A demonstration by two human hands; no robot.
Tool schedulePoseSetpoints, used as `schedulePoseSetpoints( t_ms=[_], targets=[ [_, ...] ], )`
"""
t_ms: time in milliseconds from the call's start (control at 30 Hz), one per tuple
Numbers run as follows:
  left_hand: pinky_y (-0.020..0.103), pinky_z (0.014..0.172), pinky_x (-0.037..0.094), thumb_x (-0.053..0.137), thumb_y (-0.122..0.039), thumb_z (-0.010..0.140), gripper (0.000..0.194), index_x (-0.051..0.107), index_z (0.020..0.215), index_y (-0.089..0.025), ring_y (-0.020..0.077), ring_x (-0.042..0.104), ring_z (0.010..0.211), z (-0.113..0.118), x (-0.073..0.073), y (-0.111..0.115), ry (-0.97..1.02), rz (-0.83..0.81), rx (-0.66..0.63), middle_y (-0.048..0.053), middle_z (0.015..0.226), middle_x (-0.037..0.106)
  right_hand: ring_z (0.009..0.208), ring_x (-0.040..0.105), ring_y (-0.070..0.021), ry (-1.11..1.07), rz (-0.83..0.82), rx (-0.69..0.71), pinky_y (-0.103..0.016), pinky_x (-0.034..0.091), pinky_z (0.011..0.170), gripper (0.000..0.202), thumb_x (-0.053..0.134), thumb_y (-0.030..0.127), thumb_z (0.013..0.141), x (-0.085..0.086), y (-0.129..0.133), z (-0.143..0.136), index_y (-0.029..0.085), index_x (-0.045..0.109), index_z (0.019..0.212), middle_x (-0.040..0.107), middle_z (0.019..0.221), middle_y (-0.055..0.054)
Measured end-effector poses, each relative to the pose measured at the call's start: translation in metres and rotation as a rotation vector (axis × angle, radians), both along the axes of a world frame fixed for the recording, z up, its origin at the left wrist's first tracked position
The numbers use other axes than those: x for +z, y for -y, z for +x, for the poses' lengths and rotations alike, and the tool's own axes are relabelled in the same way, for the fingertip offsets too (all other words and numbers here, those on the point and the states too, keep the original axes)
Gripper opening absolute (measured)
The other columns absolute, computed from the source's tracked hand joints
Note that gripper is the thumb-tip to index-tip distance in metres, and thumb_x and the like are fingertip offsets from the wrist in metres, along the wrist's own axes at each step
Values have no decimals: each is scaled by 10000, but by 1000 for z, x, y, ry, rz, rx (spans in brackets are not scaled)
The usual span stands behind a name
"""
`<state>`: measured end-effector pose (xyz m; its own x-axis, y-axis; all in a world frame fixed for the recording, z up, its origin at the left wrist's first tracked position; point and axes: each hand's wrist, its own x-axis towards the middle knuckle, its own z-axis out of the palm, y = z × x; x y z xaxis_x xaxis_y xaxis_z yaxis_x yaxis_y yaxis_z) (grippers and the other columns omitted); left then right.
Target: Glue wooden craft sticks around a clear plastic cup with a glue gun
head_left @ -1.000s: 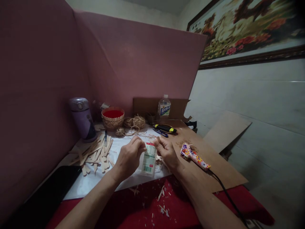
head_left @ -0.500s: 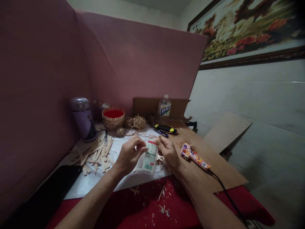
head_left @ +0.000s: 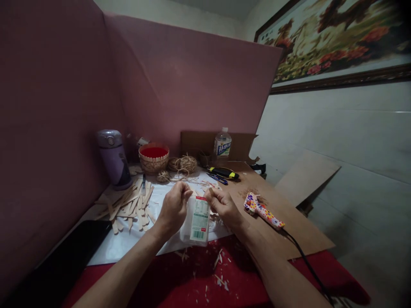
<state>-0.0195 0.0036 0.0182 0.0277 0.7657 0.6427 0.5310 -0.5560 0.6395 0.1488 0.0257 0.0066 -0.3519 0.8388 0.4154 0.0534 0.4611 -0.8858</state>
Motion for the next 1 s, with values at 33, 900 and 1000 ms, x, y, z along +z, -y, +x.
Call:
schedulePoseSetpoints(
  t_ms=[33,900,1000],
  targets=[
    [273,555,328,418,-262,896,182,392,719,-229,157,447,583,0,0,0,18,-9,23,-19,639,464,537,327,-114,4,-6,13,-252,260,478,479,521,620,837,1,1,0,218,398,606,376,572,37],
    [312,677,369,542,-210,856,202,487,661,-194,176,464,718,-4,5,-2,-41,95,-163,21,713,524,518,279,-107,-2,19,-36,-258,214,478,411,516,505,868,-5,-6,2,223,377,603,327,566,52],
    [290,601,346,479,-253,875,215,443,668,-207,153,426,626,-6,6,-3,54,1,-94,-8,649,470,532,304,-110,31,2,45,-257,236,489,426,527,521,853,0,0,1,222,373,592,345,574,44]
  ],
)
